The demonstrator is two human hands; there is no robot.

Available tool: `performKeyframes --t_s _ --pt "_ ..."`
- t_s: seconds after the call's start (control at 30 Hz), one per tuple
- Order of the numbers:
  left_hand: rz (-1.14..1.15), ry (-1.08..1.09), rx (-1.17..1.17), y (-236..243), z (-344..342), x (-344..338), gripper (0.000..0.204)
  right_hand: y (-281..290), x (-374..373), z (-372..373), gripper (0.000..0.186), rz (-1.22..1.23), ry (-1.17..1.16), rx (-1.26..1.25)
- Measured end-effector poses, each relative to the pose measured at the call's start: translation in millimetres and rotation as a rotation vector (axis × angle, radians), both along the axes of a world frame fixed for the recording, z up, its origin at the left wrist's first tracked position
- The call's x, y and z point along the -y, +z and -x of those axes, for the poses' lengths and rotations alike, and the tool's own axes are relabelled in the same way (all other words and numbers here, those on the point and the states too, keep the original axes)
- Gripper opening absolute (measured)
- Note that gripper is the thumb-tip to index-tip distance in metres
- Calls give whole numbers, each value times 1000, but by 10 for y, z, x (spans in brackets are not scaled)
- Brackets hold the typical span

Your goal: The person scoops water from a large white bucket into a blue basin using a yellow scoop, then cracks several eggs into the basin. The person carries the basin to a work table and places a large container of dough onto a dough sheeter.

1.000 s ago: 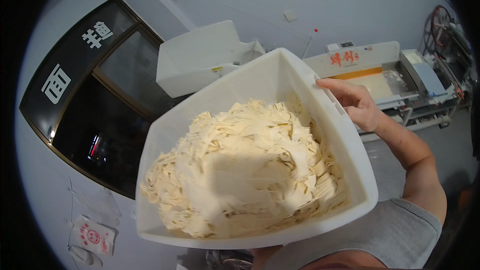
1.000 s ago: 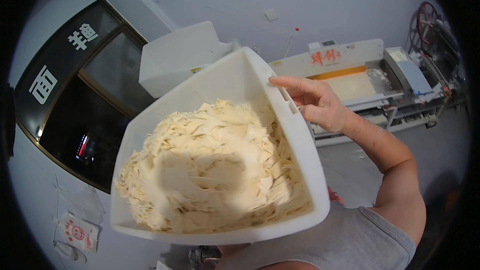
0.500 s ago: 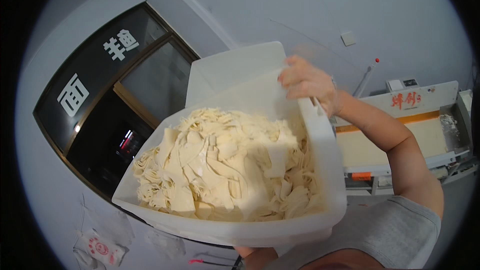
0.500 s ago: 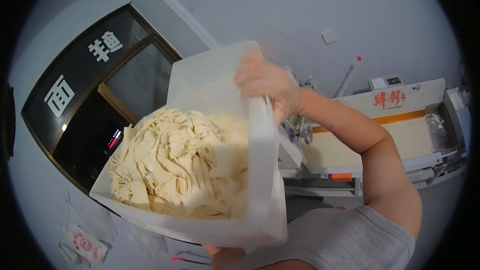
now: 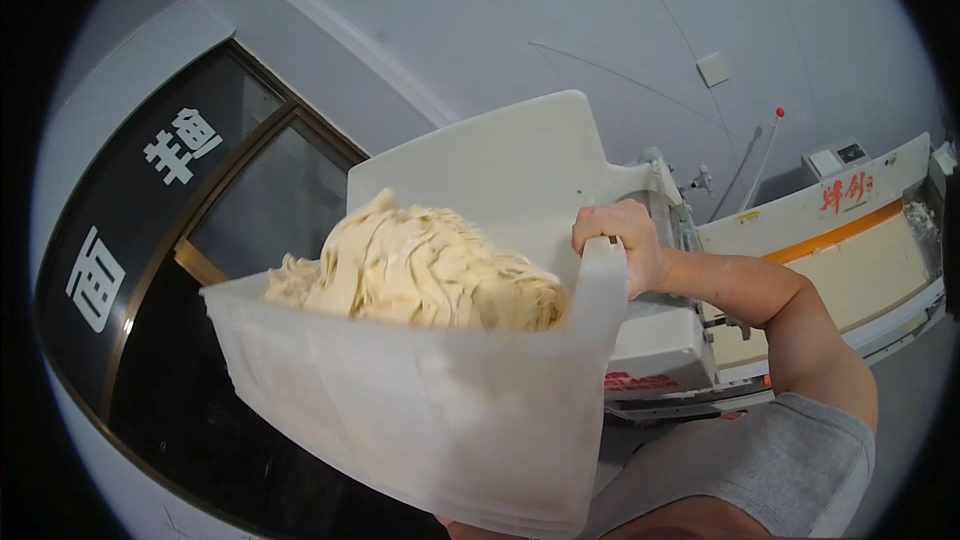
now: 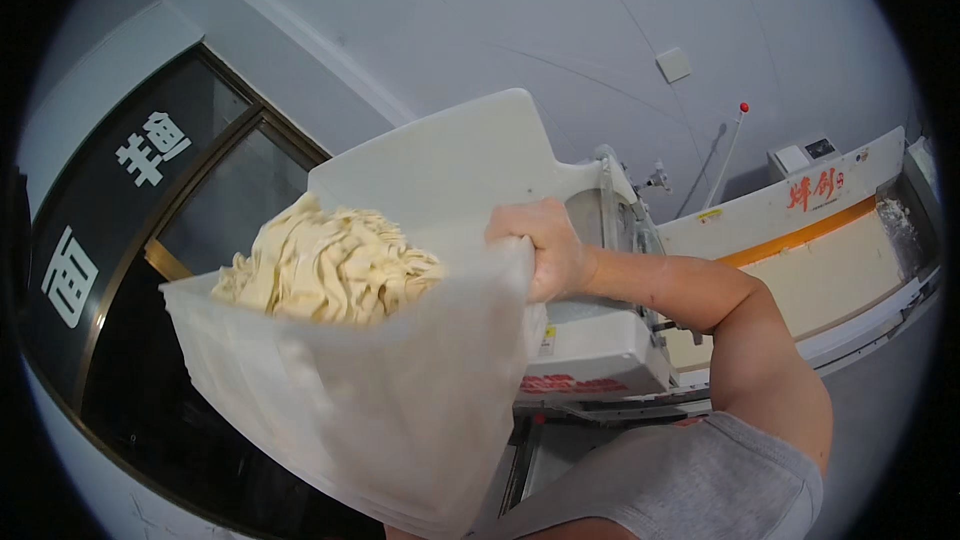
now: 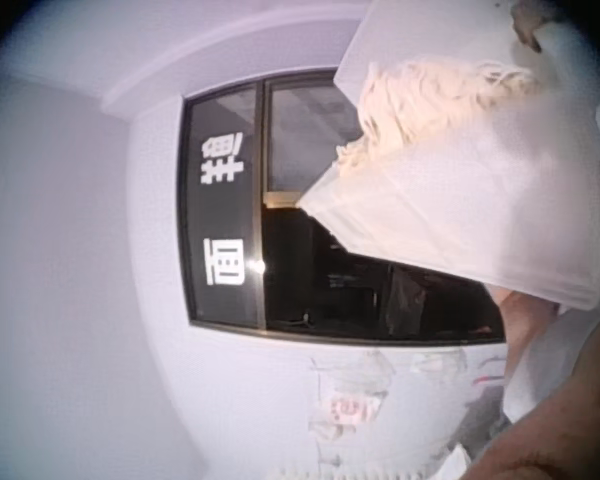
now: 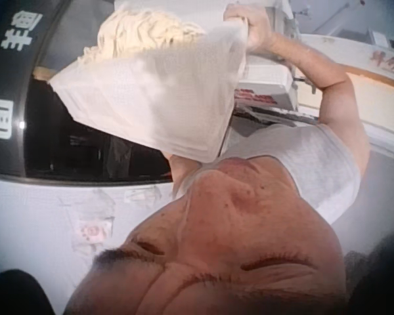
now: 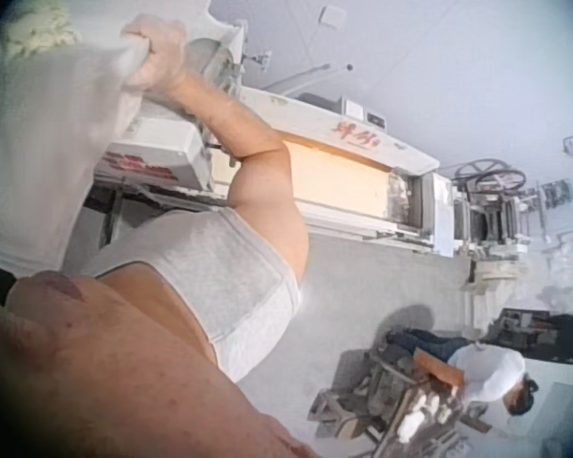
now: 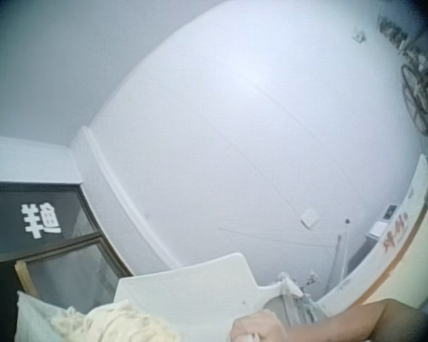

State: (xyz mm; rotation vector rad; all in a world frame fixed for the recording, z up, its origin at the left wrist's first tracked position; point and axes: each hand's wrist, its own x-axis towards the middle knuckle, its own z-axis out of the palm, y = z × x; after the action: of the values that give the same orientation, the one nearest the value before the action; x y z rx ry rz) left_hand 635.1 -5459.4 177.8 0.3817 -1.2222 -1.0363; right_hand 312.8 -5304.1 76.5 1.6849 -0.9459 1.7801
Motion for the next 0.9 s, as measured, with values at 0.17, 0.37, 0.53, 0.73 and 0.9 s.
performKeyframes --t_s 0.17,0.37,0.53,0.73,0.9 --pt "129 -20 -78 905 446 805 66 268 661 -162 36 -78 98 386" --pt "125 -166 -13 1553 1107 1853 69 573 1096 192 47 -442 368 807" --pt "184 -27 149 1767 1131 2561 69 665 1733 238 59 -379 613 938" --pt "250 368 471 1474 1409 2416 71 579 2158 532 75 -377 876 1192" --pt "825 394 631 23 1429 1637 77 263 2361 1020 88 -461 806 1443"
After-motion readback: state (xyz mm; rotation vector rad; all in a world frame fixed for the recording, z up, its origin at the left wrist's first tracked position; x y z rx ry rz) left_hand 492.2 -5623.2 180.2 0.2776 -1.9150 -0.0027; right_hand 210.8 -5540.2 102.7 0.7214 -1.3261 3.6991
